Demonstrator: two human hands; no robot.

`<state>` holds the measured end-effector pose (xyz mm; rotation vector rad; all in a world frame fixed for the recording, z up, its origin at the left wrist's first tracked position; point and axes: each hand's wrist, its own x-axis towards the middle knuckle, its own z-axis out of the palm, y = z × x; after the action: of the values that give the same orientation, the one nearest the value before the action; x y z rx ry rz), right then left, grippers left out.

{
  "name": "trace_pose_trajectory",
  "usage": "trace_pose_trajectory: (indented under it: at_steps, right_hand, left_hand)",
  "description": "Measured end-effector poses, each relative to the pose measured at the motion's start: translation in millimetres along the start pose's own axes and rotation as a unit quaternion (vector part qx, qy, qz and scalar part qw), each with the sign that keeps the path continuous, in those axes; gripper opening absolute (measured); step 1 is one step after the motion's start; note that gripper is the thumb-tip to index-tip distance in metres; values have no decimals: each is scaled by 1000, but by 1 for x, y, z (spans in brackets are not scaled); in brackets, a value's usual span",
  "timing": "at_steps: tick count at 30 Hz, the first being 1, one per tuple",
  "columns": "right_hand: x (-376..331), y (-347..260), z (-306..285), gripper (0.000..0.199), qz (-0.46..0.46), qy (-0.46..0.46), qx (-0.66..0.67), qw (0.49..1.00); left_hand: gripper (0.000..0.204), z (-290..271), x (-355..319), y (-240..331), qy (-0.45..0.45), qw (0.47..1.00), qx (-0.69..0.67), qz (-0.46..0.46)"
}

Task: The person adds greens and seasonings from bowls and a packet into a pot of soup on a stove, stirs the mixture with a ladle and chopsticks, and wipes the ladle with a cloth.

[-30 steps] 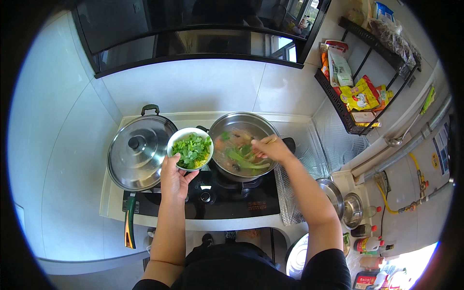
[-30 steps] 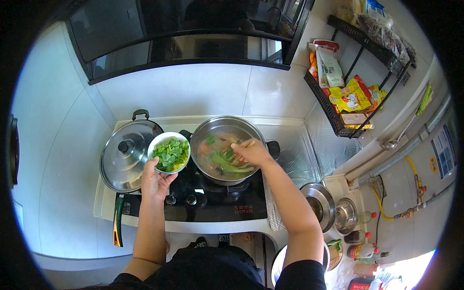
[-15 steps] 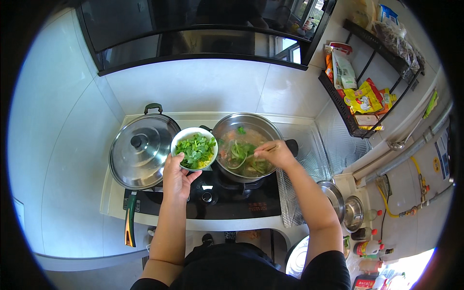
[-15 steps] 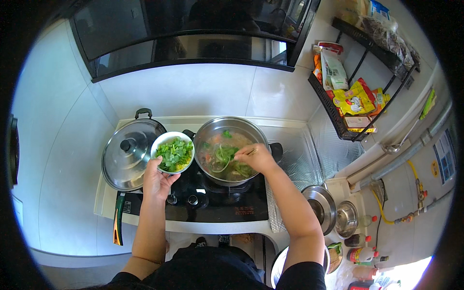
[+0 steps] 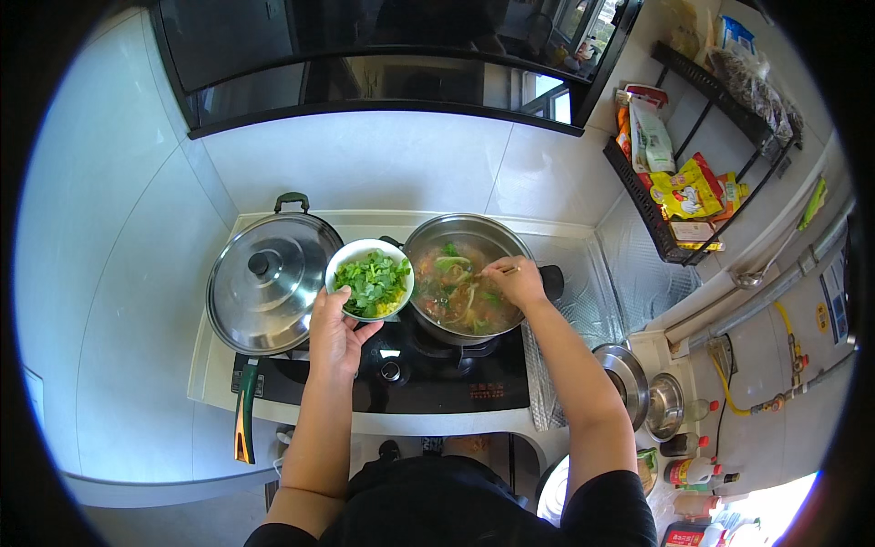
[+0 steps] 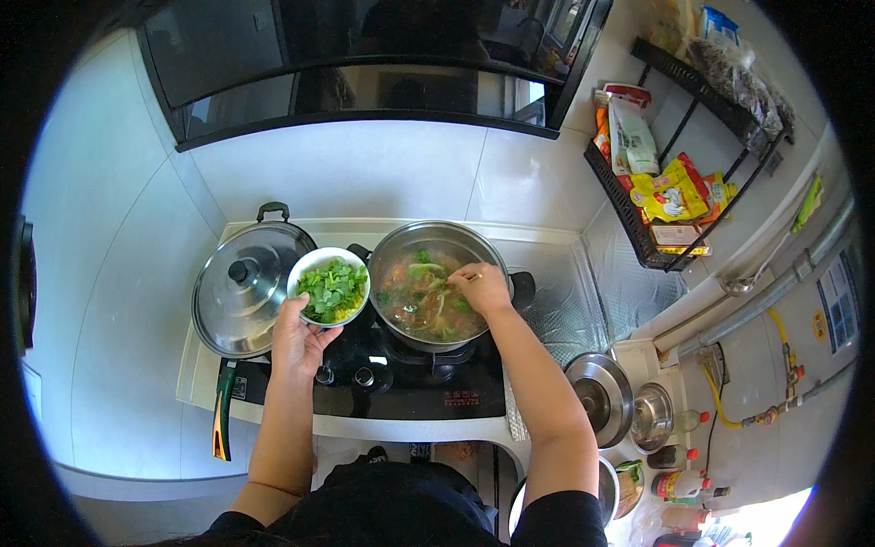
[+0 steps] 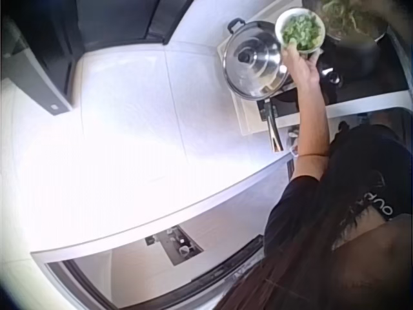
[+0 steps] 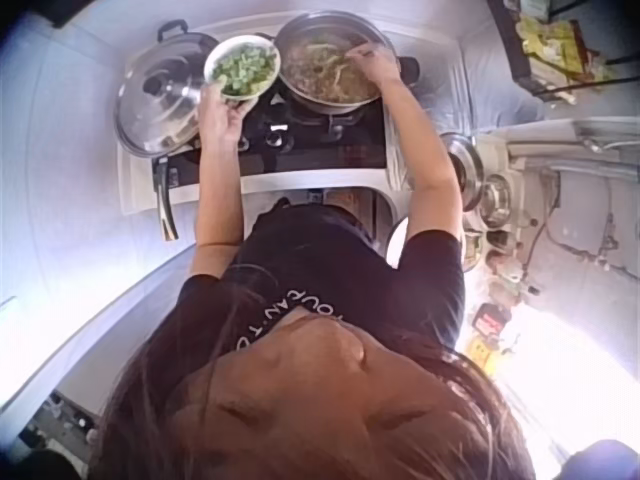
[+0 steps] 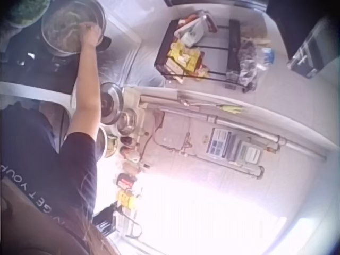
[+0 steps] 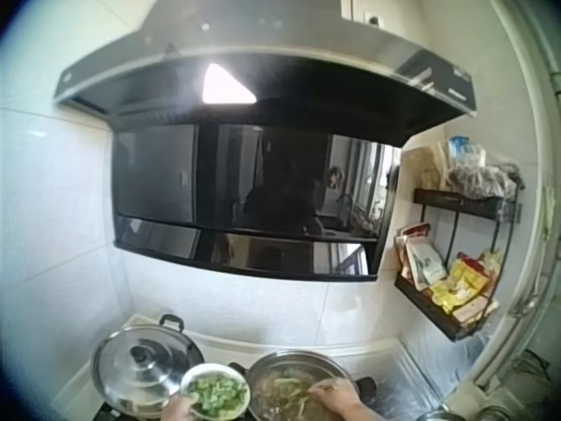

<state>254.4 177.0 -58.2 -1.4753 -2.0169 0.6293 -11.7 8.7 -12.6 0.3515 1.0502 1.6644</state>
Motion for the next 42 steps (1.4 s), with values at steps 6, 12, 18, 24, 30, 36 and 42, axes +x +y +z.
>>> trace_pose_trajectory:
  at_steps: [6, 12, 18, 24, 30, 36, 42]
  right_hand:
    - [-14, -16, -19, 19, 76, -184, 132, 971]
    - [-22, -53, -82, 18, 83, -222, 253, 938]
    - [-30, -32, -20, 15, -60, -261, 55, 962]
    - [-20, -11, -2, 15, -265, -135, -59, 953]
    - [-6, -18, -24, 14, -229, 5, 55, 972]
    - [20, -6, -22, 14, -90, 55, 10, 994]
    - [20, 1, -2, 15, -19, -35, -55, 998]
  left_hand:
    - [43, 2, 2, -4, 6, 1000, -1, -7]
    - [43, 7, -2, -5, 2, 1000, 15, -14]
    - [33, 9, 0, -10, -8, 1000, 13, -19]
    - [31, 9, -2, -12, 1, 1000, 8, -12]
    - [36, 10, -5, -10, 5, 1000, 10, -4]
    - [39, 12, -7, -10, 24, 1000, 16, -4]
    - [36, 11, -7, -8, 19, 1000, 19, 1]
